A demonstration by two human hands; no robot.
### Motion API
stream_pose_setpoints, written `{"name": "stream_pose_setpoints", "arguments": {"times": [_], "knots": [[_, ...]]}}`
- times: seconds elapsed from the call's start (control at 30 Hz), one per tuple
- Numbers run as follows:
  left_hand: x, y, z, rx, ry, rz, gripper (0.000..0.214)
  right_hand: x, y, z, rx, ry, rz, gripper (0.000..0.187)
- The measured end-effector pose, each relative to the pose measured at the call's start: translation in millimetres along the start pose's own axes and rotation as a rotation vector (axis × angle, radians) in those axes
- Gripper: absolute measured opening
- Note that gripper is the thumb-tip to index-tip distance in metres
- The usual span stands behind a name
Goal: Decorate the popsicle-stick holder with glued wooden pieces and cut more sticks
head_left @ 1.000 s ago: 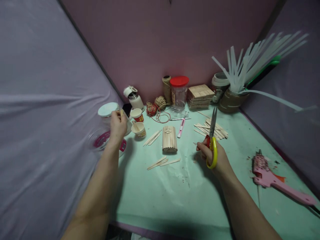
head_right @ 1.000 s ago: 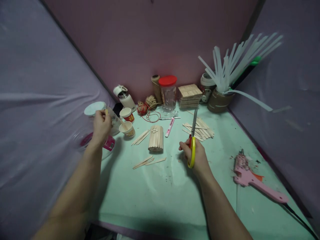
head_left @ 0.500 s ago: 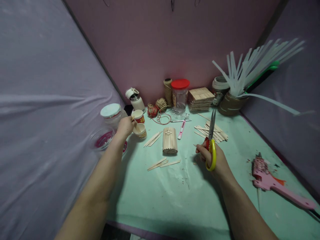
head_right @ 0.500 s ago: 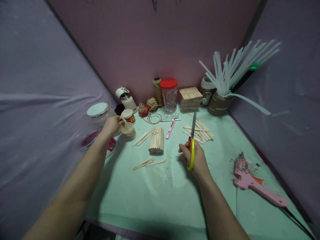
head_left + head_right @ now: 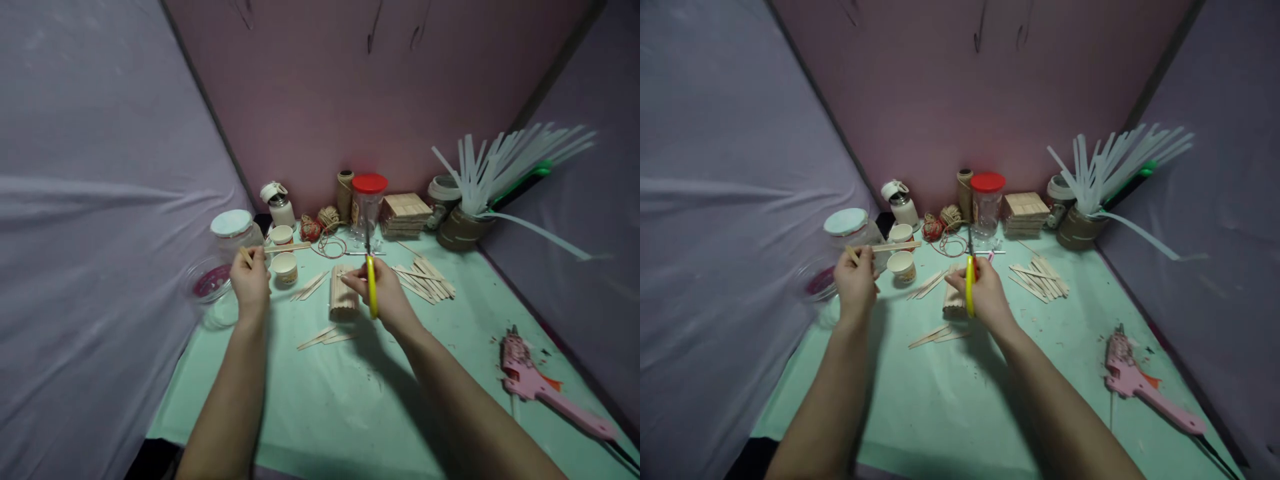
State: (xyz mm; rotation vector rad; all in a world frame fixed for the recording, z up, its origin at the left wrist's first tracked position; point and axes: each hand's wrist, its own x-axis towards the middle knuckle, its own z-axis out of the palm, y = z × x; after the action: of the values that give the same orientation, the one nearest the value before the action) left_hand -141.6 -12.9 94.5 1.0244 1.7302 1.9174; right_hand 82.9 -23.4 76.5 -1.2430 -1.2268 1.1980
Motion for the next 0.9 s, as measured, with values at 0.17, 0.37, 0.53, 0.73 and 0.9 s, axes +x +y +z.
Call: {"name": "stream_pose_setpoints", "arguments": {"times": [0.17,0.37,0.53,0.73,0.9], "knots": [[-31,-25,8.7,-0.535,0.015,-0.407,0.030,38,-4,57,0.125,-0.051,-0.035,0.054],[-40,-36,6.2,-0.640,0.051,-0.474,0.033,52,0,89,0.118,-0.023,-0.083,0.052],[-43,-41,3.7,-0.711,0.037,-0.538,0.029,64,-4,106,0.043,-0.017,-0.124,0.046],[-48,-48,1.1,-0.768,0.084,-0.607,0.016,98,-18,121,-0.146,0.012,-0.199,0.039],[-49,-52,2.5,-0.799,0.104,-0.650,0.014,111,-13,129,-0.382,-0.053,-0.228,0.029]]}}
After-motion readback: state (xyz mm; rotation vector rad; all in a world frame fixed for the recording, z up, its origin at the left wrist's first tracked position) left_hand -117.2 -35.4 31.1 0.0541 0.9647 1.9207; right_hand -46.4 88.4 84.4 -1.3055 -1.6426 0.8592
